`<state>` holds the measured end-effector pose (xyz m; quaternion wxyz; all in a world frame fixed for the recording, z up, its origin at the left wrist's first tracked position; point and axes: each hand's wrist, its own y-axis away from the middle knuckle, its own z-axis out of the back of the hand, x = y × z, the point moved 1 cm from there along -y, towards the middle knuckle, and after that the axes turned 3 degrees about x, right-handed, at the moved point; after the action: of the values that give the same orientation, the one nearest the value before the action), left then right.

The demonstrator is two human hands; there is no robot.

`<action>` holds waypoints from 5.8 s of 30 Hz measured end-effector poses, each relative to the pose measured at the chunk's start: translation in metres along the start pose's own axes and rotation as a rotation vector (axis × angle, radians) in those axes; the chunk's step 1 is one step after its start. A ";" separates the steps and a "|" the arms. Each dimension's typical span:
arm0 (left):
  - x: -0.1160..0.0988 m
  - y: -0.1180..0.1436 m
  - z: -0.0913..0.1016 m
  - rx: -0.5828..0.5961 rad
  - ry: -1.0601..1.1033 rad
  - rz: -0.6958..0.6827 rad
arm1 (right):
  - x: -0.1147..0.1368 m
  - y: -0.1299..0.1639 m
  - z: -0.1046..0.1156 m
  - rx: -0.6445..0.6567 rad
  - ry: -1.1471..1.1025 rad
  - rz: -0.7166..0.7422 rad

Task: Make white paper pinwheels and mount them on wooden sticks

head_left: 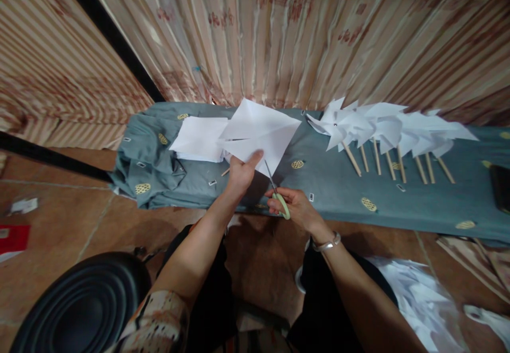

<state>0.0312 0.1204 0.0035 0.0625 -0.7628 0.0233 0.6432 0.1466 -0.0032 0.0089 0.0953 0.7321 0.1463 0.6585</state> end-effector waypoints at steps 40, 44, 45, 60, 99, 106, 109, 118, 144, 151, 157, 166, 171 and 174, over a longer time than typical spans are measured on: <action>-0.007 0.000 0.000 0.004 -0.006 0.016 | -0.002 -0.002 0.001 -0.060 -0.007 0.003; -0.007 0.000 0.000 -0.001 -0.007 0.011 | -0.002 -0.002 0.002 -0.048 0.001 0.004; -0.007 0.000 0.000 -0.002 -0.006 0.009 | -0.001 -0.002 0.002 -0.045 0.005 0.005; -0.004 0.008 -0.008 0.071 0.031 0.049 | -0.001 -0.002 0.000 -0.093 -0.010 0.020; -0.004 0.018 -0.010 0.105 0.017 0.113 | -0.003 -0.004 0.001 -0.143 -0.039 0.011; -0.004 0.019 -0.010 0.131 -0.001 0.095 | -0.005 -0.005 0.002 -0.159 -0.038 0.012; -0.004 0.021 -0.010 0.140 -0.020 0.101 | -0.006 -0.005 0.003 -0.172 -0.034 0.018; -0.005 0.023 -0.012 0.121 0.007 0.131 | -0.006 -0.006 0.004 -0.172 0.006 0.060; -0.010 0.027 -0.017 0.165 0.022 0.162 | -0.011 -0.008 0.010 -0.175 0.101 0.101; -0.006 0.025 -0.014 0.152 0.053 0.142 | -0.009 -0.008 0.010 -0.183 0.078 0.091; -0.006 0.025 -0.014 0.157 0.043 0.140 | -0.009 -0.008 0.009 -0.197 0.075 0.093; -0.004 0.021 -0.008 0.154 0.034 0.133 | -0.006 -0.002 0.008 -0.099 0.120 0.062; -0.008 0.008 0.002 0.067 0.095 0.097 | -0.001 0.012 0.019 0.106 0.129 -0.001; -0.012 0.004 0.009 0.041 0.086 0.072 | 0.005 0.025 0.035 0.190 0.094 -0.093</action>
<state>0.0199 0.1175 0.0139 0.0539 -0.7869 0.0663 0.6111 0.1836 -0.0229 0.0180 0.0491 0.6986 0.2462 0.6700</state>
